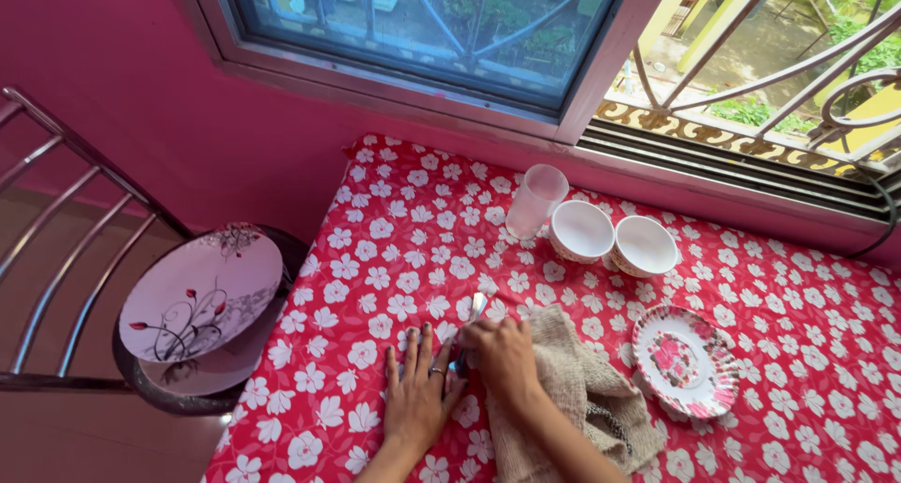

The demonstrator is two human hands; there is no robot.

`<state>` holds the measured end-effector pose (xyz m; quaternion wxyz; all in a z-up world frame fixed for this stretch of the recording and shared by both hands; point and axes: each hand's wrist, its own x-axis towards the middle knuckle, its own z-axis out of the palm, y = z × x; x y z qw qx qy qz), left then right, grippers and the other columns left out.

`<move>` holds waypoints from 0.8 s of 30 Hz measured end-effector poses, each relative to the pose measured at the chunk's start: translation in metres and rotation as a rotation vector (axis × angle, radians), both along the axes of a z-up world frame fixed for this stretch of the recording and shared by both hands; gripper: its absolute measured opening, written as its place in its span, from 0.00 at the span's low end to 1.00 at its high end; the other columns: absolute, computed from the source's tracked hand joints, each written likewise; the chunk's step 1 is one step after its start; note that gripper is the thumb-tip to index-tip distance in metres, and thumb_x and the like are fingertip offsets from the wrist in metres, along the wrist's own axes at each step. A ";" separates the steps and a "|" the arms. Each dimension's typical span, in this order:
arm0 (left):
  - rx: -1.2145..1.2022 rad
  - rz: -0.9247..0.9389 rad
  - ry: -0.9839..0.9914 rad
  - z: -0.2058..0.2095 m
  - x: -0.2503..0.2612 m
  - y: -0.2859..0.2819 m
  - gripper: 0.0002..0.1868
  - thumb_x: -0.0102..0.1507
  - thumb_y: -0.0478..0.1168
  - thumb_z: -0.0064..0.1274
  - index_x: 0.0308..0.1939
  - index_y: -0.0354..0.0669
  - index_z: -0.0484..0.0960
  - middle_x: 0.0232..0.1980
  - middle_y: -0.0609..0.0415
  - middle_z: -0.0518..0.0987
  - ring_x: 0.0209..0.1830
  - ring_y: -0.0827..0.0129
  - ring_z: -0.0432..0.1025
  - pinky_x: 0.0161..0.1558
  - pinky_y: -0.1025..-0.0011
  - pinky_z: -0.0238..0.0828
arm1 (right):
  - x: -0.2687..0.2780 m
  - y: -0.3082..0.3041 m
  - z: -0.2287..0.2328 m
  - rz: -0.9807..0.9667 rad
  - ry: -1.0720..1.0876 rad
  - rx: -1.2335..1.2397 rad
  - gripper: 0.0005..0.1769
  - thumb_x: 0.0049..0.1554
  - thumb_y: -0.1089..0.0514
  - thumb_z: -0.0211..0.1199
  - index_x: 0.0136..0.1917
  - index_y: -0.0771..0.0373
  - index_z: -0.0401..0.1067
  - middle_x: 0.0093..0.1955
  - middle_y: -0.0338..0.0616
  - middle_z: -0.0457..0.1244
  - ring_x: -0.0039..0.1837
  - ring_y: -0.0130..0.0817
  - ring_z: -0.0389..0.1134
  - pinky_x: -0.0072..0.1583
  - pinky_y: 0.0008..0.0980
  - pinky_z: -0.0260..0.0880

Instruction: The person wipes a bowl, several plates, and a spoon with a cloth on a table.

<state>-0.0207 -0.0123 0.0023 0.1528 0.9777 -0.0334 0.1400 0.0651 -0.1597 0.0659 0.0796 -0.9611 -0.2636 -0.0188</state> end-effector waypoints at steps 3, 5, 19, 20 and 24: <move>0.028 0.013 -0.036 -0.006 0.000 0.000 0.36 0.66 0.61 0.36 0.75 0.53 0.57 0.80 0.43 0.47 0.80 0.51 0.39 0.72 0.41 0.28 | -0.034 0.002 -0.003 0.103 -0.144 -0.013 0.18 0.50 0.59 0.62 0.55 0.50 0.78 0.57 0.35 0.70 0.52 0.41 0.68 0.56 0.44 0.62; 0.008 0.006 -0.014 -0.003 0.001 -0.001 0.37 0.65 0.62 0.37 0.75 0.52 0.58 0.80 0.43 0.47 0.80 0.50 0.39 0.72 0.41 0.28 | -0.036 0.002 -0.002 0.087 -0.158 -0.026 0.19 0.51 0.59 0.62 0.57 0.53 0.77 0.57 0.37 0.70 0.51 0.42 0.68 0.54 0.44 0.62; -0.019 -0.007 0.112 0.014 0.000 0.000 0.36 0.67 0.63 0.36 0.73 0.48 0.64 0.80 0.41 0.48 0.81 0.48 0.38 0.73 0.40 0.29 | 0.062 0.012 -0.002 -0.132 -0.056 -0.197 0.07 0.58 0.59 0.59 0.49 0.53 0.77 0.50 0.39 0.70 0.49 0.38 0.71 0.55 0.44 0.62; -0.021 -0.006 0.137 0.015 0.000 0.000 0.35 0.67 0.63 0.36 0.73 0.49 0.64 0.80 0.41 0.48 0.81 0.49 0.38 0.73 0.40 0.29 | 0.067 0.012 -0.001 -0.169 -0.027 -0.190 0.08 0.60 0.57 0.59 0.51 0.53 0.77 0.51 0.40 0.70 0.50 0.39 0.71 0.56 0.44 0.62; -0.009 -0.002 0.224 0.022 0.000 0.001 0.36 0.67 0.63 0.35 0.73 0.49 0.63 0.81 0.42 0.48 0.81 0.50 0.38 0.74 0.41 0.29 | 0.064 0.012 -0.008 -0.129 -0.098 -0.226 0.10 0.62 0.57 0.58 0.55 0.52 0.76 0.52 0.43 0.70 0.50 0.41 0.71 0.56 0.43 0.63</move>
